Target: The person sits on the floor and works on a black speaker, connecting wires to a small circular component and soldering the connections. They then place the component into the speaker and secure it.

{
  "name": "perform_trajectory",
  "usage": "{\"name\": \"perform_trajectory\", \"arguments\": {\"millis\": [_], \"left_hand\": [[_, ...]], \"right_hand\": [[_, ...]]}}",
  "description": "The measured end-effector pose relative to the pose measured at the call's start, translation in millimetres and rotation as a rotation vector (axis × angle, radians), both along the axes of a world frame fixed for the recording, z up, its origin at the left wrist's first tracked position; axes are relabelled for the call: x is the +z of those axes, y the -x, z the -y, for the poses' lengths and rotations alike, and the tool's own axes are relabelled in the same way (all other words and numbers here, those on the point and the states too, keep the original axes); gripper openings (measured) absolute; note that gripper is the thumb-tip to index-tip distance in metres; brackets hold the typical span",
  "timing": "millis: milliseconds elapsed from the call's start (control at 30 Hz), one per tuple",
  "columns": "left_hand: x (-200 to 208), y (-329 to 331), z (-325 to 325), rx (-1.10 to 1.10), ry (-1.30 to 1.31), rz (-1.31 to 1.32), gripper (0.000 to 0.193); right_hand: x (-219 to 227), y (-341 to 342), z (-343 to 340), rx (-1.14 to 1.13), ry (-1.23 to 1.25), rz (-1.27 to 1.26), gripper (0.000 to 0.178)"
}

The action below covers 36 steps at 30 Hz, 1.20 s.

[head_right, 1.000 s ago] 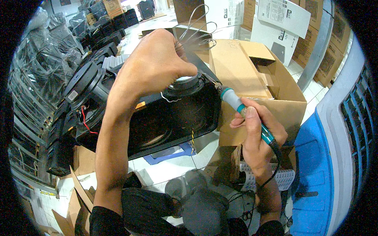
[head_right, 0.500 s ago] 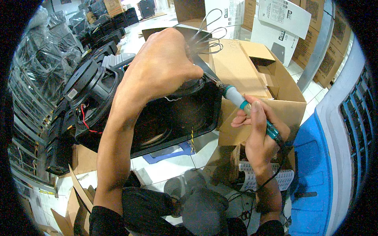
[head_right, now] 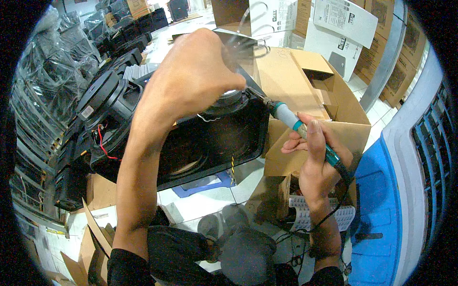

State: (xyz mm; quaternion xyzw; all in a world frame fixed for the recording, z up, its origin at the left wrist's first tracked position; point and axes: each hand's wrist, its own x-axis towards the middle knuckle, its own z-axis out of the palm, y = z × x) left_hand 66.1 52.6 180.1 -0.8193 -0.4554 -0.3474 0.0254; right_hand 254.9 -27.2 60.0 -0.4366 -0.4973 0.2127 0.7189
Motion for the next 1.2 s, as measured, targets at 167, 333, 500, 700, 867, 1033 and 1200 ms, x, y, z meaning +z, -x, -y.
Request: {"name": "perform_trajectory", "arguments": {"millis": [167, 333, 500, 700, 867, 1033, 1200], "left_hand": [[1.0, 10.1, -0.2, 0.009, -0.044, 0.134, 0.032], [-11.0, 12.4, -12.5, 0.084, -0.060, 0.154, 0.031], [-15.1, 14.4, -16.7, 0.105, -0.056, 0.137, 0.031], [-8.8, 21.9, -9.6, 0.080, -0.109, 0.255, 0.030], [-6.9, 30.7, 0.5, 0.095, -0.001, 0.387, 0.029], [-8.7, 48.7, 17.7, 0.078, 0.223, 0.548, 0.030], [-35.3, 67.6, 54.9, 0.141, 0.158, 0.688, 0.023]], "right_hand": [[1.5, -0.6, -0.2, 0.009, 0.017, -0.024, 0.044], [4.0, -1.1, 0.7, 0.005, 0.017, -0.009, 0.045], [4.1, 0.1, -0.5, 0.006, 0.001, -0.015, 0.041], [3.1, -1.1, -0.8, -0.054, -0.013, -0.016, 0.042], [4.4, -3.9, 2.8, -0.060, -0.014, -0.072, 0.044], [11.4, -4.4, 11.1, -0.075, -0.045, -0.128, 0.047], [24.0, 3.9, 28.5, 0.066, -0.069, -0.119, 0.046]]}}
